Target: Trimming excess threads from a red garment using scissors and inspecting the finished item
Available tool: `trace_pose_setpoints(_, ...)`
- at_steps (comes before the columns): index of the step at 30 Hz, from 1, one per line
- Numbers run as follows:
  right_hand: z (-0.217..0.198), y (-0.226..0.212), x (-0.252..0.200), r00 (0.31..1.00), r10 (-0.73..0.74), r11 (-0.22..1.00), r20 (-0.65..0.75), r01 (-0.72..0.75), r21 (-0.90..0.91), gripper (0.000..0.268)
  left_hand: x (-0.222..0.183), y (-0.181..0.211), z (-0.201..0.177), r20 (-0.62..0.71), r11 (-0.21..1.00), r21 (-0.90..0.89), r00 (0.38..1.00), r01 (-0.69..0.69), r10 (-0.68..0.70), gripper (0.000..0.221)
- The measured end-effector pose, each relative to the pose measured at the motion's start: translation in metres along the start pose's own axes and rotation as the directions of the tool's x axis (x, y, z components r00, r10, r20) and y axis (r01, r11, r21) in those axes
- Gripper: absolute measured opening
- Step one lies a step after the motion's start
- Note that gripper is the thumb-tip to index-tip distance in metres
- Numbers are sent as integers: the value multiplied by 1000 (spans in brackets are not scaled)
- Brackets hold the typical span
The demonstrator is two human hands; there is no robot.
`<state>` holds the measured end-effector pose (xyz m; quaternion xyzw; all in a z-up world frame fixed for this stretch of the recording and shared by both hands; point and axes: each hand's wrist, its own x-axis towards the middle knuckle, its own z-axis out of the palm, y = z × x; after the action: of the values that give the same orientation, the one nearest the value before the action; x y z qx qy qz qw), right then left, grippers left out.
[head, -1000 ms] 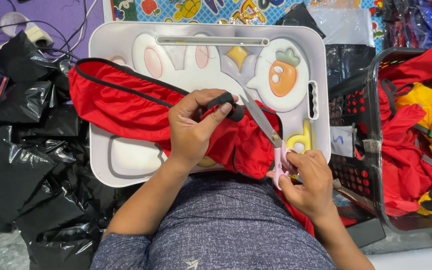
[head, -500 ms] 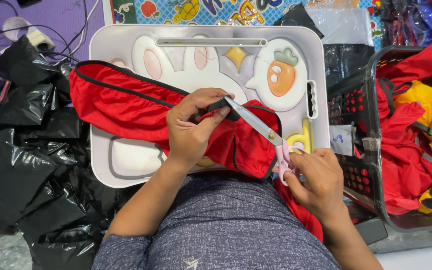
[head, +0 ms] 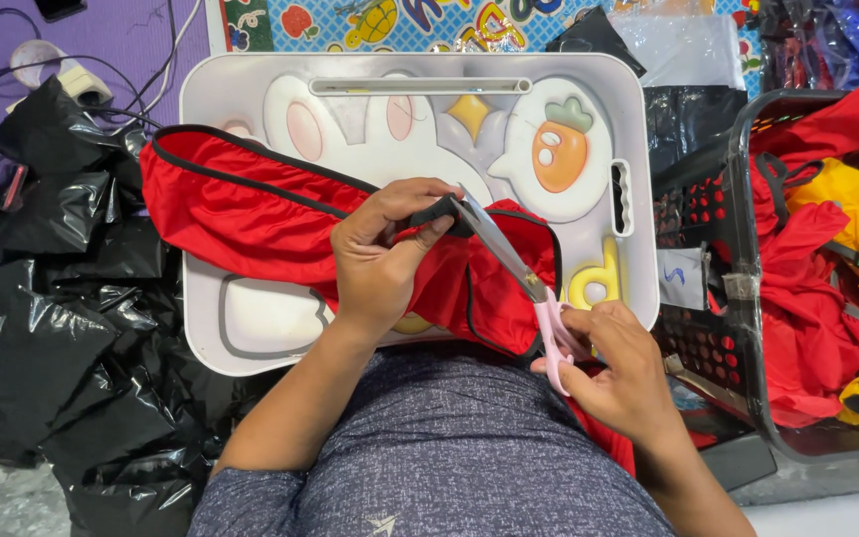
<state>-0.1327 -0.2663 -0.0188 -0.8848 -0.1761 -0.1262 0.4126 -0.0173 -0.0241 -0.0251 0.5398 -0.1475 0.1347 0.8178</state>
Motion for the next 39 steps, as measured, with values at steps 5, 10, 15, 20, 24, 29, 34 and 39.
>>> trace_pose_setpoints(5, 0, 0, 0, 1000, -14, 1000, 10, 13, 19, 30, 0, 0, -1, 2, 1000, 17, 1000, -16, 16, 11)
trace_pose_setpoints(10, 0, -1, -1, 999, 16, 999, 35, -18, 39, 26, -1, 0, -1, 5, 1000, 5, 1000, -11, 11, 11)
trace_pose_setpoints(15, 0, -1, -3, 996, 75, 989, 55, -82, 125, 27, -2, 0, -1, 5, 1000, -27, 1000, 7, -7, 12)
trace_pose_setpoints(20, 1, 2, -7, 993, 107, 982, 57, -114, 148, 25, -1, -1, -3, 10, 1000, -27, 1000, 8, -8, 13)
trace_pose_setpoints(24, 3, 6, -11, 989, 151, 968, 10, -149, 202, 24, 1, 0, -5, 16, 999, -30, 1000, 9, -9, 11)
trace_pose_setpoints(29, -5, -1, -5, 991, 128, 985, 33, -131, 115, 29, 0, 1, -3, 12, 998, -52, 1000, 23, -23, 12)
trace_pose_setpoints(34, -3, 2, -5, 994, 107, 992, 27, -108, 61, 31, 0, 4, -2, 26, 999, -9, 999, 33, -33, 14)
trace_pose_setpoints(39, -10, 37, -15, 955, 251, 966, -156, -258, -24, 32, 11, 11, -13, 53, 992, 112, 996, 63, -70, 7)
